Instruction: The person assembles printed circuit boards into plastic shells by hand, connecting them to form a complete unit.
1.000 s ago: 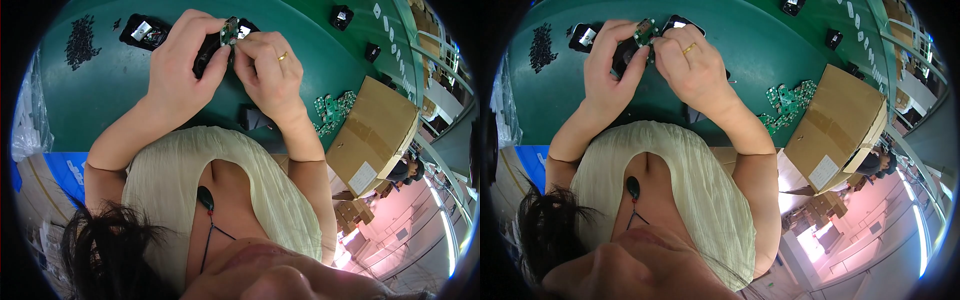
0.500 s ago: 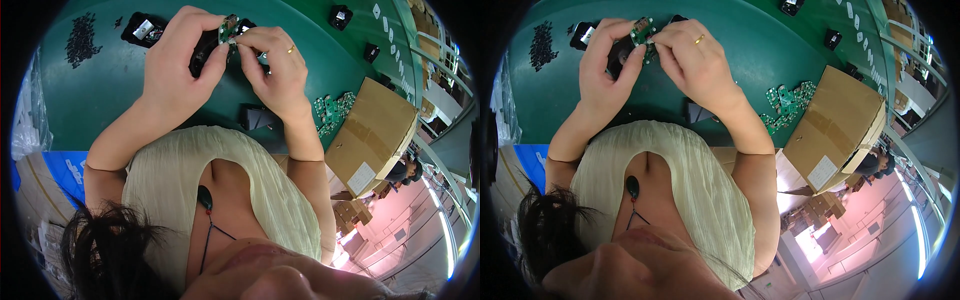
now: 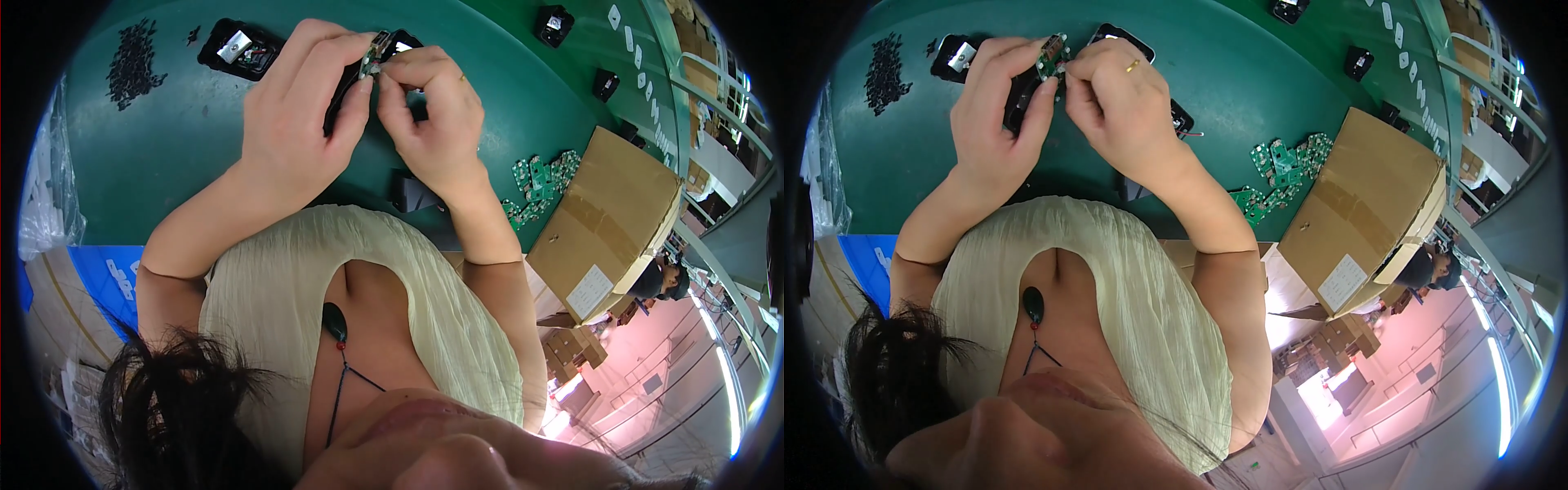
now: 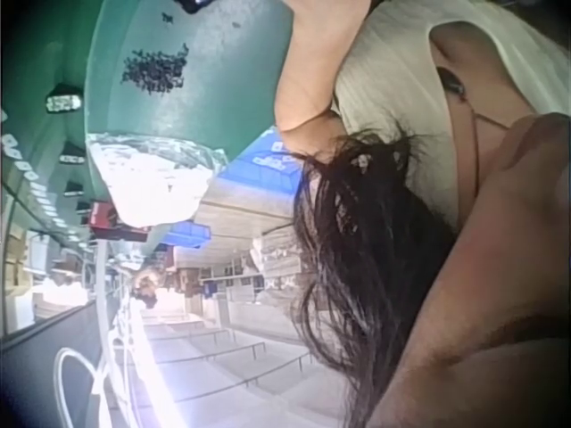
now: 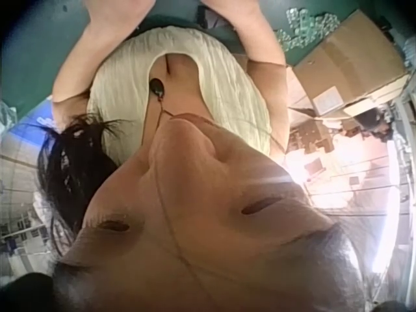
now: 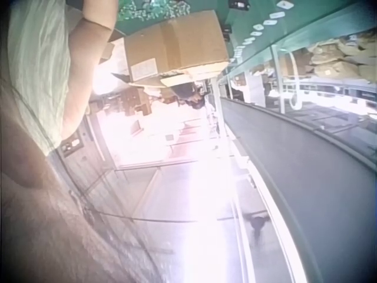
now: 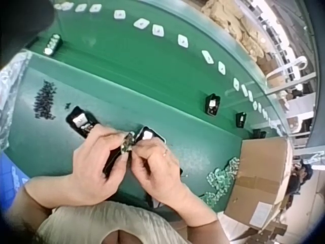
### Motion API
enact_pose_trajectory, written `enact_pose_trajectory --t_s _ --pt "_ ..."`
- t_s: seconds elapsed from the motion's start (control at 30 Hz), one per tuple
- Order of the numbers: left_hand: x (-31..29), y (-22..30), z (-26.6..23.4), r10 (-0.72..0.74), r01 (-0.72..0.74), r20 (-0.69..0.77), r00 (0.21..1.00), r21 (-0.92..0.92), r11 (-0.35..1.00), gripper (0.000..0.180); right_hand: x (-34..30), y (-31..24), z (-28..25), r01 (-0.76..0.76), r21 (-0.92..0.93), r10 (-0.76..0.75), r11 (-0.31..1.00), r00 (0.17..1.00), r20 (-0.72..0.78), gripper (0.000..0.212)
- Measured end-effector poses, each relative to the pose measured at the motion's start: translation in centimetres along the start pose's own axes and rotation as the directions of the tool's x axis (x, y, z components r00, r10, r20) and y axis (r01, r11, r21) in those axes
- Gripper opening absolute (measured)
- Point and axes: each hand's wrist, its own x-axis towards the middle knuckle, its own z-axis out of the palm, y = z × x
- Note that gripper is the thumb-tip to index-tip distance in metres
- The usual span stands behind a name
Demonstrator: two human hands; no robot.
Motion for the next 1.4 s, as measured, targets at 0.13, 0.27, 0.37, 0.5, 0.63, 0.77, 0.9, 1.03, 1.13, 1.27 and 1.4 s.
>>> enact_pose_trajectory --t_s 0.13,0.27,0.37,0.5,0.63,0.77,0.9,1.03,1.13,1.27,1.4 --pt "0.0 -0.5 0.2 0.057 -0.056 -0.019 0.998 0.023 0.998 0.030 -0.2 0.6 0.9 0.129 -0.114 -0.136 0.985 0.989 -0.063 0.022" --pt "-0.1 -0.5 0.0 -0.203 0.208 0.047 0.978 -0.232 0.950 0.031 0.2 1.0 0.5 0.141 -0.110 -0.150 0.984 0.986 -0.073 0.023" --pt "-0.1 -0.9 -0.5 -0.447 0.470 0.180 0.876 -0.524 0.711 0.034 1.0 0.5 -0.1 -0.002 -0.170 -0.019 0.985 0.992 -0.124 0.037" --pt "1.1 0.8 -1.5 -0.425 0.557 0.362 0.830 -0.593 0.581 0.043 0.6 -1.1 -0.6 -0.097 -0.167 0.104 0.981 0.994 0.038 0.043" --pt "1.3 1.6 -2.1 -0.386 0.617 0.482 0.786 -0.583 0.529 0.046 0.4 -1.5 -1.3 -0.155 -0.149 0.166 0.977 0.984 0.062 0.036" --pt "0.1 -7.1 5.2 0.367 -0.331 -0.325 0.872 -0.942 -0.047 0.044 0.6 -2.8 -1.3 -0.412 0.318 0.400 0.854 0.910 0.106 0.023" --pt "0.3 0.1 -1.1 -0.565 0.602 0.401 0.721 -0.767 0.223 0.044 0.3 -3.1 -3.6 -0.626 0.662 0.530 0.413 0.756 0.383 0.017" --pt "0.0 -0.1 -1.5 -0.523 0.637 0.397 0.754 -0.637 0.434 0.041 -0.4 -3.6 -1.6 -0.490 0.638 0.567 0.595 0.818 0.099 0.020" --pt "-0.4 0.2 -1.6 -0.295 0.499 0.418 0.859 -0.555 0.665 0.046 -0.2 -2.6 -1.1 -0.347 0.367 0.408 0.863 0.907 -0.102 0.029" --pt "-0.4 1.2 -1.2 -0.225 0.371 0.308 0.924 -0.584 0.722 0.042 -0.2 -2.2 -2.0 -0.226 0.084 0.233 0.971 0.968 -0.090 0.036" --pt "-0.5 1.5 -1.6 -0.149 0.306 0.340 0.928 -0.473 0.826 0.042 0.2 -2.6 -2.5 -0.308 0.442 0.361 0.843 0.932 -0.039 0.036"
